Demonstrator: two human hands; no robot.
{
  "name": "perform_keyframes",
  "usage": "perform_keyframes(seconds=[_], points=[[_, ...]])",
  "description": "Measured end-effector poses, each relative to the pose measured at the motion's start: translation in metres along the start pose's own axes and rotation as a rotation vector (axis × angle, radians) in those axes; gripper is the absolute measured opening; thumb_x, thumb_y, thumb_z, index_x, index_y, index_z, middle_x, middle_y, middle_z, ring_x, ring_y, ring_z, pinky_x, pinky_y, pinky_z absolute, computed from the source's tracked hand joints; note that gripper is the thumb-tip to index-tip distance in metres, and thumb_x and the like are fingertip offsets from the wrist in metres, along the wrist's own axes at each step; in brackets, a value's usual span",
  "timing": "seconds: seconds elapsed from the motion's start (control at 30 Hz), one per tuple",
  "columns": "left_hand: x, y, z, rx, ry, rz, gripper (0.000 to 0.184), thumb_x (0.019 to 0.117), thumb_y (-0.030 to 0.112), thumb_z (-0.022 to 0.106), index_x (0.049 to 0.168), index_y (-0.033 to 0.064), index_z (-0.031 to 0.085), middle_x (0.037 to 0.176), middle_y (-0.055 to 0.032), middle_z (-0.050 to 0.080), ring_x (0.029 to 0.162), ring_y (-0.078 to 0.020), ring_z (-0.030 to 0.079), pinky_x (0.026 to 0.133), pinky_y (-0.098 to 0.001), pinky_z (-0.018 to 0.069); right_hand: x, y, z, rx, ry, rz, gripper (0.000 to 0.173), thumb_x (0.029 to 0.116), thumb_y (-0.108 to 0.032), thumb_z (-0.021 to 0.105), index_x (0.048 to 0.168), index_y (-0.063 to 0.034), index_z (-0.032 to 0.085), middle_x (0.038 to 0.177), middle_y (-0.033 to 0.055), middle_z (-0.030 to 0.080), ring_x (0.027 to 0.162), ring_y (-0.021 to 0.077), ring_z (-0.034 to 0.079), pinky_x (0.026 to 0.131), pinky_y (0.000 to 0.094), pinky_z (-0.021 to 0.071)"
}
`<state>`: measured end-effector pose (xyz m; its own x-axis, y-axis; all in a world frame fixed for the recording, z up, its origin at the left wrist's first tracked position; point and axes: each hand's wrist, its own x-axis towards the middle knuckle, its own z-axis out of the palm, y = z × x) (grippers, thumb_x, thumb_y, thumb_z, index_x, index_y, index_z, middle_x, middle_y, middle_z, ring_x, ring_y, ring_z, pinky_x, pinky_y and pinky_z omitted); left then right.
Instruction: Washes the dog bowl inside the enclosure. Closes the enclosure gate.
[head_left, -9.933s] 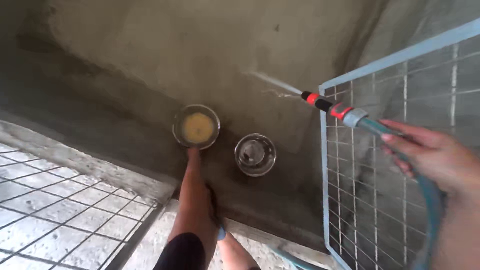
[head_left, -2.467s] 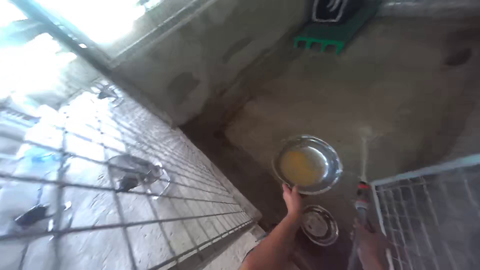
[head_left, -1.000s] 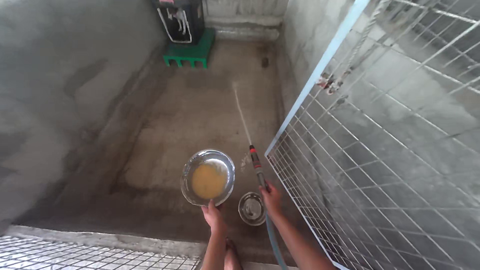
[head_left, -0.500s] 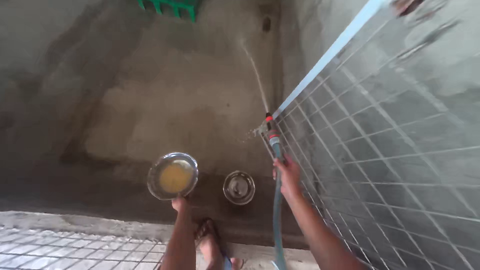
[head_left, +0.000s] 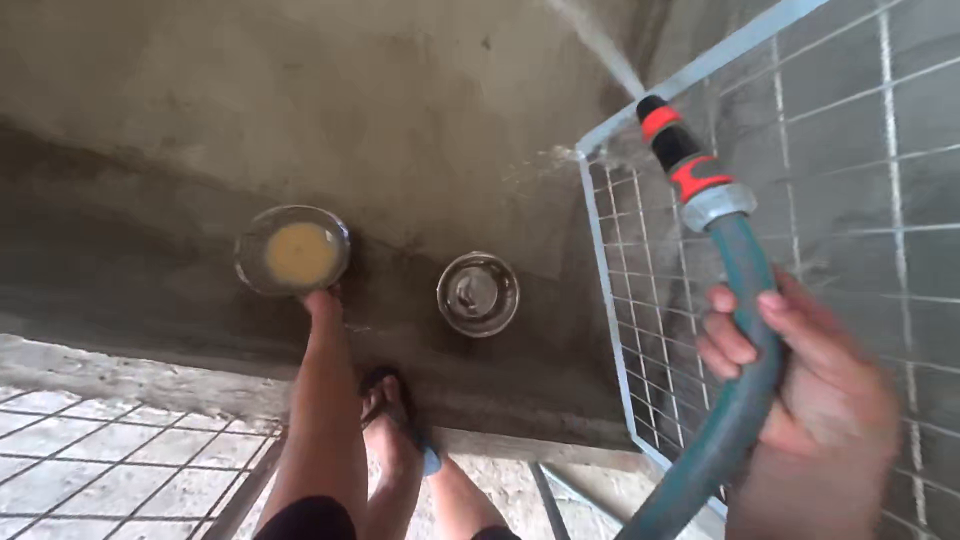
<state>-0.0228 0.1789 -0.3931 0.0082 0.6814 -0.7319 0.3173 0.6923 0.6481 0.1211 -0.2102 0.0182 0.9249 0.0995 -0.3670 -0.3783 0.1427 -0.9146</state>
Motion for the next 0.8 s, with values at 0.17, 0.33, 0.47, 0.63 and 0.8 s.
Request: perform_keyframes(seconds=[0.17,0.33,0.47,0.63,0.8], points=[[-0.034,0.036,-0.013,0.105,-0.042,-0.021,0.070,0.1055,0.020,0.052,0.161,0.0047,0.013,0.158,-0.0235,0.037,0.140,-0.0341,0.046,0.109,-0.0507,0.0468,-0.031,-0.013,0.013,-0.014,0.072,-0.066,0.039,0.1007,-0.011,0.054,0.138,-0.0011,0.046,0.090,0.0023,0.068,0.050,0.0061,0.057,0.043,0.0184,0.0519],[-0.187,0.120,0.057,0.540,-0.626,0.069,0.047,0.1117,0.022,0.040,0.156,0.0078,0.033,0.137,-0.0218,0.056,0.111,-0.0283,0.063,0.092,-0.0437,0.0531,-0.086,-0.021,0.041,-0.017,0.127,0.048,0.058,0.0958,-0.004,0.053,0.151,0.0039,0.034,0.089,0.0024,0.065,0.050,0.0054,0.055,0.045,0.0197,0.0502],[-0.365,0.198,0.094,0.501,-1.127,0.090,0.047,0.1120,0.022,0.037,0.156,0.0061,0.032,0.131,-0.0178,0.062,0.106,-0.0237,0.069,0.090,-0.0390,0.0573,-0.139,-0.030,0.061,-0.008,0.119,0.139,0.063,0.0926,-0.003,0.056,0.152,0.0037,0.035,0.088,0.0043,0.065,0.056,0.0075,0.059,0.049,0.0231,0.0535],[-0.475,0.239,0.105,0.739,-1.052,0.458,0.057,0.1033,0.025,0.062,0.150,0.0002,0.041,0.120,-0.0240,0.066,0.096,-0.0298,0.071,0.087,-0.0466,0.0589,-0.205,-0.049,0.081,-0.034,0.093,0.193,0.065,0.0904,0.002,0.061,0.151,0.0048,0.039,0.099,0.0116,0.066,0.065,0.0106,0.062,0.058,0.0288,0.0558],[-0.510,0.255,0.091,0.907,-0.761,0.553,0.095,0.0942,0.039,0.074,0.161,0.0066,0.015,0.118,-0.0273,0.067,0.102,-0.0394,0.070,0.091,-0.0561,0.0565,-0.220,-0.055,0.076,-0.007,0.129,0.129,0.067,0.0915,0.003,0.062,0.153,0.0031,0.035,0.088,0.0112,0.066,0.058,0.0117,0.061,0.055,0.0294,0.0557]])
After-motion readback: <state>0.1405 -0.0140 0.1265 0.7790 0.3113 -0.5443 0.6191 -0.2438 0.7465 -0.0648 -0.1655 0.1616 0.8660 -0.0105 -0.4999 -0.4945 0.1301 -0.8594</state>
